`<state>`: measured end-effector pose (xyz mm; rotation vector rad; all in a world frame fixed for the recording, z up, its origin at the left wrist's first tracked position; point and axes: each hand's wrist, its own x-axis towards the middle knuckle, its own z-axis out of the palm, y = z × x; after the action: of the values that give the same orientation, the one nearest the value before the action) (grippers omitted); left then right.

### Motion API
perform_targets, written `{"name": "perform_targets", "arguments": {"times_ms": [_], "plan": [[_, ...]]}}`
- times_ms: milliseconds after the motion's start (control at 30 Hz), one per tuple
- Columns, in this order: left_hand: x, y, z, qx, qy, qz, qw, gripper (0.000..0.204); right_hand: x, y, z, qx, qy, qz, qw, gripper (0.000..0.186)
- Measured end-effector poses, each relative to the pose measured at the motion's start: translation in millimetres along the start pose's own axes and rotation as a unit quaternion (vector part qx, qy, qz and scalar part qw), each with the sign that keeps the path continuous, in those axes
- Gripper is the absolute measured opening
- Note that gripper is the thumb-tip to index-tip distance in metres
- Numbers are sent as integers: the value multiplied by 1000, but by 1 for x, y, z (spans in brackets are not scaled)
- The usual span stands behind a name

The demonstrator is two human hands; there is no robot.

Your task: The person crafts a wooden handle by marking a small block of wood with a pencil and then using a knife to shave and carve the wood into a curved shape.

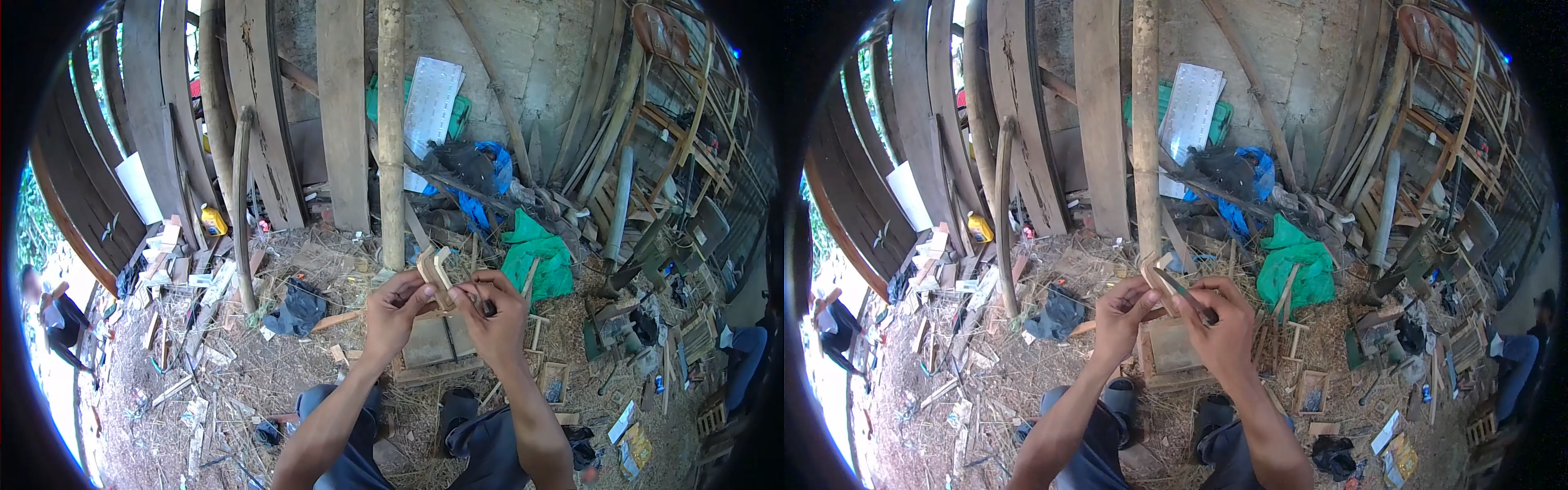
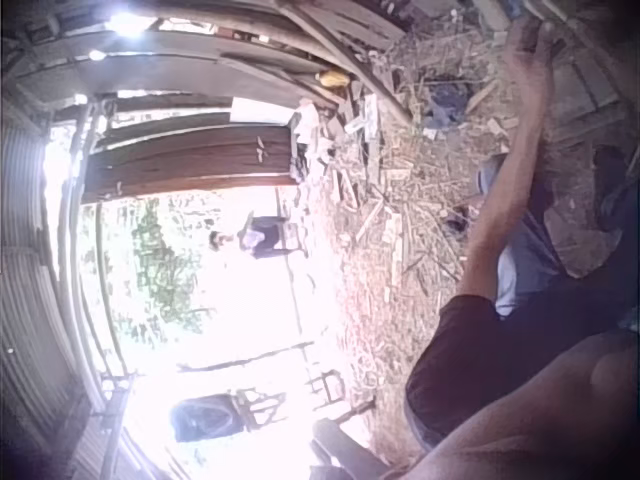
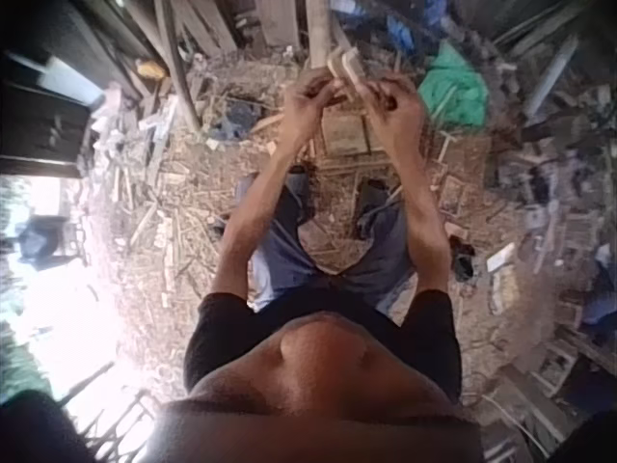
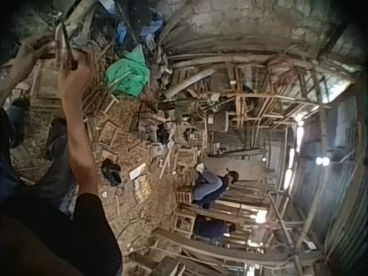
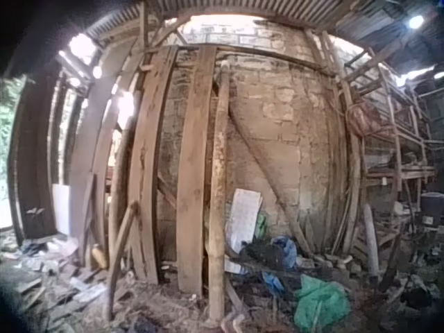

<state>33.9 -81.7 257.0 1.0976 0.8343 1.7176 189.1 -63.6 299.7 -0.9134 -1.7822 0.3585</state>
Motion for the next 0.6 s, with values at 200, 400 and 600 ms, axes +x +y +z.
{"name": "perform_targets", "arguments": {"times_ms": [200, 400, 600], "plan": [[0, -2, 1, -15, -5, -2, 1000, 27, -2, 3, 7, 31, -8, -3, 999, 16], [-1, -2, 4, -26, -13, 10, 1000, 27, -1, 1, 6, 28, 10, -11, 999, 16], [0, -6, 1, -10, 1, -4, 1000, 22, -2, 3, 8, 36, -16, 36, 999, 16]]}}
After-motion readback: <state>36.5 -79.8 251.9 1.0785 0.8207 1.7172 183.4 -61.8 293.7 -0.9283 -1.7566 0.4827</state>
